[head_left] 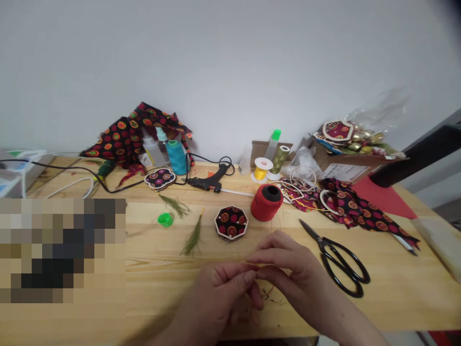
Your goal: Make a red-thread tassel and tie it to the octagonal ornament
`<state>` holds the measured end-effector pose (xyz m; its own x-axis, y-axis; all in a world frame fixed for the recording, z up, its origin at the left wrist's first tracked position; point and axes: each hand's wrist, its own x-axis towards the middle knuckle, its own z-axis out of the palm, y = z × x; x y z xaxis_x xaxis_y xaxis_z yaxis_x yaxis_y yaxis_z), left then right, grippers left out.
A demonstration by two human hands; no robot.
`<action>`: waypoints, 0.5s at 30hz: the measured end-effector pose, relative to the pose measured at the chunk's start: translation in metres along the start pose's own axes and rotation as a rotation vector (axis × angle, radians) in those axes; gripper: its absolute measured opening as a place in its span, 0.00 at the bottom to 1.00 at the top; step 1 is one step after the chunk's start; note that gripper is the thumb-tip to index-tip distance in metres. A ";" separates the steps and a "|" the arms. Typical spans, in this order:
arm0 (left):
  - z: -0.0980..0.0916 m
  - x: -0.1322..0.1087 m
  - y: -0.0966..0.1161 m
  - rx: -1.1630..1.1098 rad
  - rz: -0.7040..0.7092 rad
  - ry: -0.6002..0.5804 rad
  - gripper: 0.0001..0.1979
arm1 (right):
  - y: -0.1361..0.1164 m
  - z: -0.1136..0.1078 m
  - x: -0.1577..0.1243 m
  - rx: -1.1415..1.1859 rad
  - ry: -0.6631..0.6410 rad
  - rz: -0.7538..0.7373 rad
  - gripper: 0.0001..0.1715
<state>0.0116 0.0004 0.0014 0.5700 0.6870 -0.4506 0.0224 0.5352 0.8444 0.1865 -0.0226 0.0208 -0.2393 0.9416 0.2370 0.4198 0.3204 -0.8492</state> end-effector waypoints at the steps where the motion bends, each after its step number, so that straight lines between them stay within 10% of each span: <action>1: 0.000 0.000 -0.002 0.008 -0.006 0.000 0.20 | -0.001 -0.001 0.000 -0.008 -0.024 0.000 0.17; 15: 0.004 -0.001 0.000 -0.197 0.025 -0.010 0.21 | -0.004 -0.001 0.004 -0.069 0.026 0.077 0.12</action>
<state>0.0141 -0.0020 0.0029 0.5764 0.6972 -0.4262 -0.1529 0.6043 0.7820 0.1844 -0.0199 0.0259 -0.1815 0.9659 0.1847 0.4954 0.2520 -0.8313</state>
